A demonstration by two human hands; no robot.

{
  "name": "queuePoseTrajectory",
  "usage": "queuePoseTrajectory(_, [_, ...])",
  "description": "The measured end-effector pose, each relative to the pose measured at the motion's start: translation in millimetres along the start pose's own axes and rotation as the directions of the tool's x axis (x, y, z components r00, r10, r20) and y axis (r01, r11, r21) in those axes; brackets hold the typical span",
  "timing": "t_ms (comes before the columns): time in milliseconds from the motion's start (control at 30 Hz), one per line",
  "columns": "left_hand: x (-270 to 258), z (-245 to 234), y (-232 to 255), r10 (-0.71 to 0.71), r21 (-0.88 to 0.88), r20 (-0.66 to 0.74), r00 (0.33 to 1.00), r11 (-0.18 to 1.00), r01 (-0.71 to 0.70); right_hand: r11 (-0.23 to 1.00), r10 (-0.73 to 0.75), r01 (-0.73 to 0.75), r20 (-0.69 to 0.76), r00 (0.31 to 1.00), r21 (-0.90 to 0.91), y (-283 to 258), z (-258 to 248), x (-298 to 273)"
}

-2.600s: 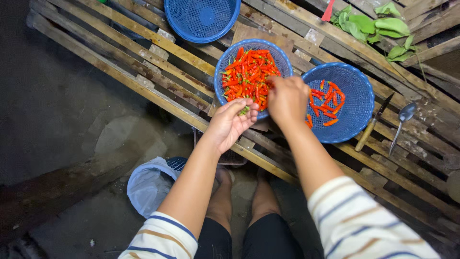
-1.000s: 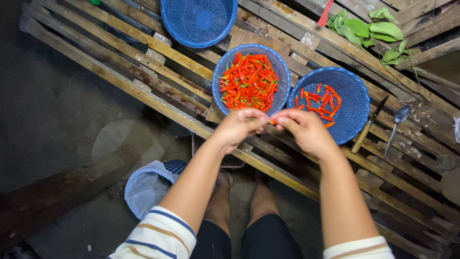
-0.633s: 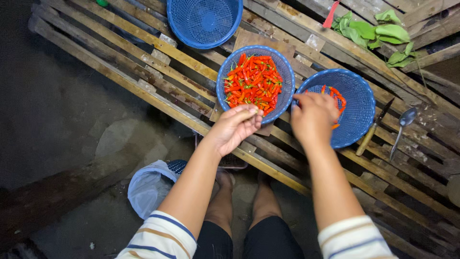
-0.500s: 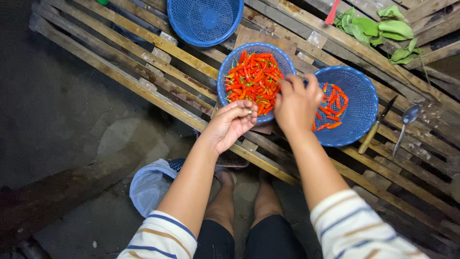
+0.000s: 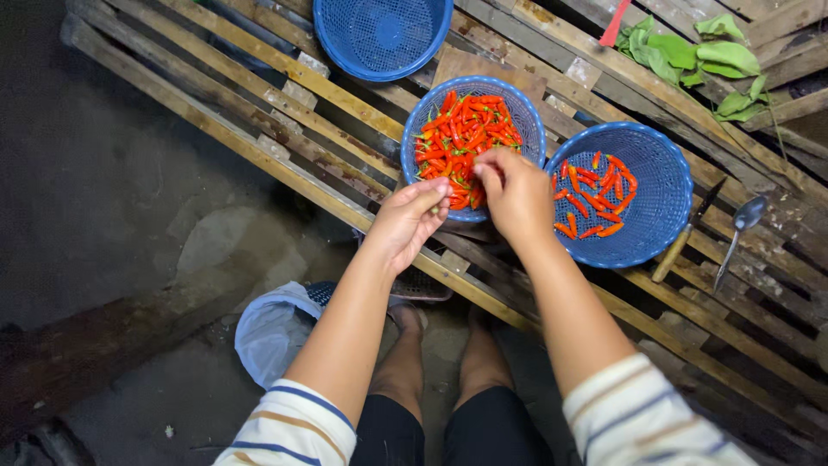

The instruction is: The person removes the green stems from red chilies by hand, transferring the de-stemmed chilies from one plastic bowl to another on a bamboo table while discarding the stems into a container.

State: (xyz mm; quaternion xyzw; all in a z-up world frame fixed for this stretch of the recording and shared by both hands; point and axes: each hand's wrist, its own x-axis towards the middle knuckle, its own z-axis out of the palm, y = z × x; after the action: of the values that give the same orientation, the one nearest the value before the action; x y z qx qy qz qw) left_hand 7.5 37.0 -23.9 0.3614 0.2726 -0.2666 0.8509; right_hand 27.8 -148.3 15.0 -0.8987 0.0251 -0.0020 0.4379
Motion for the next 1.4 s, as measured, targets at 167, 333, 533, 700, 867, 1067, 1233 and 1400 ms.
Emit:
queuePoseTrajectory(167, [3.8, 7.0, -8.5, -0.025, 0.063, 0.022, 0.999, 0.998, 0.023, 0.984, -0.16, 0.158, 0.021, 0.987, 0.081, -33.3, -11.3, -23.7])
queuePoseTrajectory(333, [4.5, 14.7, -10.8, -0.029, 0.159, 0.021, 0.999, 0.987, 0.025, 0.98, -0.198, 0.198, -0.049, 0.979, -0.017, -38.1, -14.5, -39.8])
queuePoseTrajectory(533, [14.5, 18.7, -25.3, 0.013, 0.054, 0.142, 0.99, 0.998, -0.021, 0.74, 0.162, -0.065, -0.083, 0.983, 0.67, -8.6, 2.0, -52.4])
queuePoseTrajectory(700, [11.8, 30.2, -52.0, -0.16, -0.203, 0.242, 0.957, 0.956, 0.211, 0.216, 0.373, -0.208, 0.116, 0.921, 0.954, 7.8, -8.1, -55.9])
queuePoseTrajectory(867, [9.9, 39.0, -69.6, -0.086, -0.305, 0.179, 0.98, 0.942, 0.139, 0.545, 0.319, -0.19, 0.008, 0.948, 0.817, -6.2, -15.7, -56.0])
queuePoseTrajectory(1067, [20.6, 35.9, -68.7, -0.059, -0.304, 0.061, 0.996, 0.95, 0.075, 0.888, 0.126, -0.011, -0.222, 0.967, 0.459, -15.4, -11.3, -72.5])
queuePoseTrajectory(1233, [17.4, 37.0, -48.0, -0.097, -0.439, 0.152, 0.984, 0.885, 0.155, 0.665, 0.296, -0.04, -0.214, 0.931, 0.746, 35.4, -19.4, -67.6])
queuePoseTrajectory(1400, [10.6, 43.0, -18.6, -0.001, -0.435, 0.098, 0.995, 0.899, 0.043, 0.922, 0.047, -0.215, -0.459, 0.887, -0.323, 71.5, -47.4, -52.9])
